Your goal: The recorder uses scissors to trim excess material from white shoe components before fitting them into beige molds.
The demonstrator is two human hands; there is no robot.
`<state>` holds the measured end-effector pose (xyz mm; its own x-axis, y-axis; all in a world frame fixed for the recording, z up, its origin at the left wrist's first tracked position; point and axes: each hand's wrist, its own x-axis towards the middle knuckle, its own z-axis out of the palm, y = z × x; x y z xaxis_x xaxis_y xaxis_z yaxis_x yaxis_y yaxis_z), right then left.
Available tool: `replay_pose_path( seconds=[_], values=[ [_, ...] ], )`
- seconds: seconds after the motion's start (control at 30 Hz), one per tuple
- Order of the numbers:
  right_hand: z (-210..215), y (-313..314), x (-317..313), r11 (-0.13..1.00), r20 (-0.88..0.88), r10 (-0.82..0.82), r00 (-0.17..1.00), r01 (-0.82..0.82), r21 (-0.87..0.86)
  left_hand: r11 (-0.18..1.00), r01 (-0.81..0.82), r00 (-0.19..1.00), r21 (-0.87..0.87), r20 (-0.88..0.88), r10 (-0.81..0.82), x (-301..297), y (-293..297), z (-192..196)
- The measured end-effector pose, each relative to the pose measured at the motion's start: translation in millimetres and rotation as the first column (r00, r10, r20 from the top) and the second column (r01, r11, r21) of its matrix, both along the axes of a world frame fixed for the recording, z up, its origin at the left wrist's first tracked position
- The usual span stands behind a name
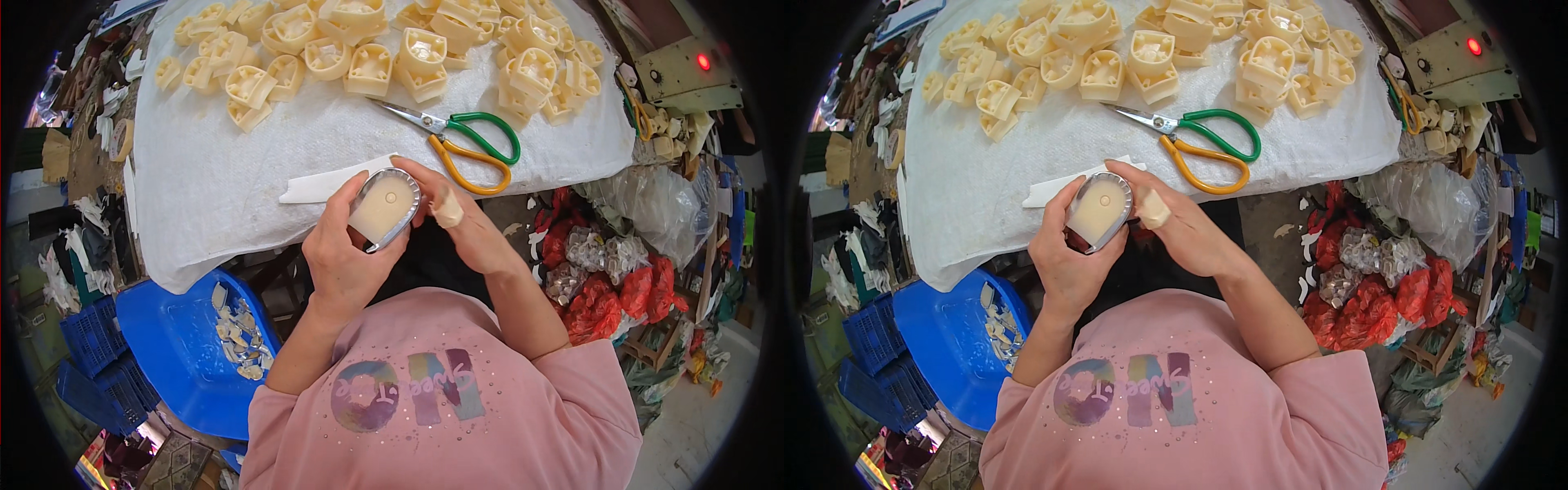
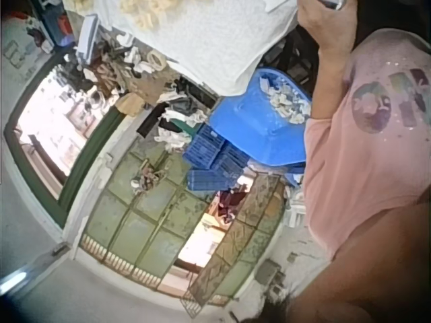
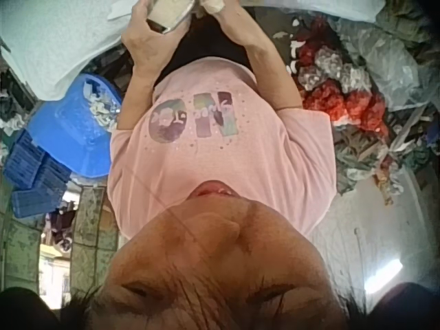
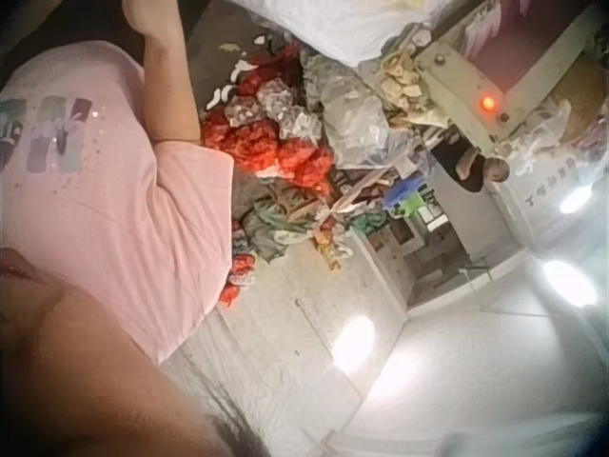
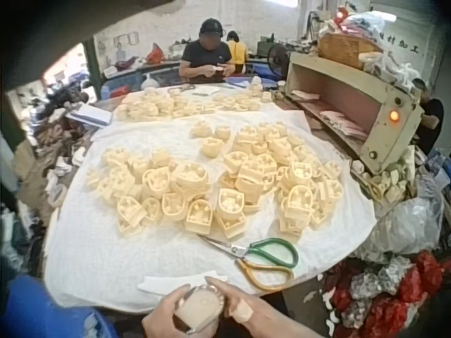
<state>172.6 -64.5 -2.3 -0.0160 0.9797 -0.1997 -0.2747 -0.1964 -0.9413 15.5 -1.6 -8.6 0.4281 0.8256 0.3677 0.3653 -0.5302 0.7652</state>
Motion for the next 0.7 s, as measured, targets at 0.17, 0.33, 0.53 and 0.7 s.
replay_pose_path(
  seconds=[0.17, 0.33, 0.53, 0.7],
  values=[
    [-25.4, 8.4, 5.2, 0.903, 0.358, -0.159, 0.92, -0.01, 0.429, 0.705, 0.389, 0.879, -0.594, 0.468, -0.091, -7.9, 1.7, 2.5],
    [-11.3, 8.0, -3.0, 0.971, -0.042, -0.169, 0.985, 0.173, 0.165, 0.534, 0.634, 0.77, -0.56, 0.526, -0.362, -21.1, 1.9, -8.6],
    [-7.5, 11.3, -9.3, 0.942, -0.226, -0.336, 0.914, 0.321, -0.101, 0.897, 0.357, 0.877, -0.261, 0.425, -0.226, -21.5, -0.6, -8.4],
    [-20.7, 12.0, -15.1, 0.947, -0.274, -0.306, 0.912, 0.262, -0.187, 0.969, 0.247, 0.894, 0.026, 0.379, -0.238, -14.7, -5.7, -6.8]
  ],
)
